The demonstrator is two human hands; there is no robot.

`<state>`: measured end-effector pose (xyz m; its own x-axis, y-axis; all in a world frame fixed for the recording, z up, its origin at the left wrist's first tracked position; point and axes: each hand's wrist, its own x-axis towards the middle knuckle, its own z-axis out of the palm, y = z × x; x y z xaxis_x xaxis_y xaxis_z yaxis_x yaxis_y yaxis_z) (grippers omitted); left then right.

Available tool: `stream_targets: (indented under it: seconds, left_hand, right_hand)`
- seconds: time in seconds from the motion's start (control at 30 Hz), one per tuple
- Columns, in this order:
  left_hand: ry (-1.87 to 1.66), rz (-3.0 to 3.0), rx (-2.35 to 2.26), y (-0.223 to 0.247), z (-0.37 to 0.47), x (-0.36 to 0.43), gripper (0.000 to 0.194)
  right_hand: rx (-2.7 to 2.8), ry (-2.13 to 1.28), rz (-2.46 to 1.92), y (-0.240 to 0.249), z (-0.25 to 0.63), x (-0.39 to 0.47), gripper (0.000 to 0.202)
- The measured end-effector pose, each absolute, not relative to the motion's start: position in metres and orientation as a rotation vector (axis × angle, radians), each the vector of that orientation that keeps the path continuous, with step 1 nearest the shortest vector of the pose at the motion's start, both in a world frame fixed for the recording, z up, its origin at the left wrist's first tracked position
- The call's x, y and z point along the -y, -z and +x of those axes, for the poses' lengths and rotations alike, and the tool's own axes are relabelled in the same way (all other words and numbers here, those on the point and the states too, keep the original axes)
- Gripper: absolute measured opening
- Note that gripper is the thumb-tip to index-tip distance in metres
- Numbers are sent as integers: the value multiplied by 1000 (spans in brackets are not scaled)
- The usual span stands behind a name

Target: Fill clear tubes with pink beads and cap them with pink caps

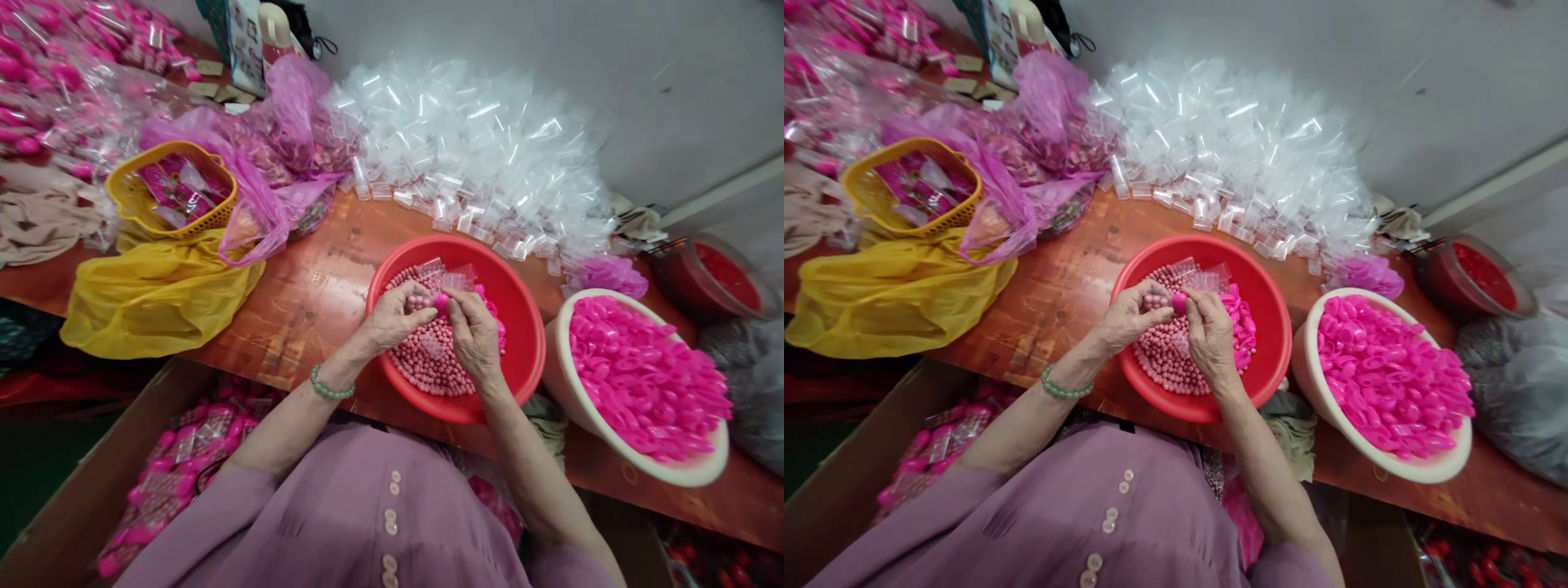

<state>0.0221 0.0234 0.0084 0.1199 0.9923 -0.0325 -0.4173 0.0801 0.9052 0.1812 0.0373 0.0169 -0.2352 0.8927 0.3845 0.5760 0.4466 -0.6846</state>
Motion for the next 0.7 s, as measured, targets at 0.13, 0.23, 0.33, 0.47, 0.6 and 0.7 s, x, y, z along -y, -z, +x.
stream_targets:
  seconds: [0.13,0.23,0.33,0.47,0.6,0.7]
  left_hand:
    - [-1247,895,-795,-7,20,-24,37]
    - [-1250,903,-780,-7,19,-23,37]
    - [-1211,888,-746,-8,18,-21,36]
    - [-1131,931,-787,-11,18,-18,27]
    - [-1134,920,-752,-9,18,-18,22]
    - [-1148,943,-680,-6,19,-20,21]
  right_hand:
    - [2041,-424,-1250,-14,179,-37,33]
    - [2046,-523,-1201,-15,183,-39,36]
    - [1925,-732,-1196,-24,190,-46,32]
    - [1697,-839,-1204,-43,192,-52,32]
    - [1749,-825,-1068,-53,179,-50,27]
    - [1830,-813,-1024,-52,170,-49,22]
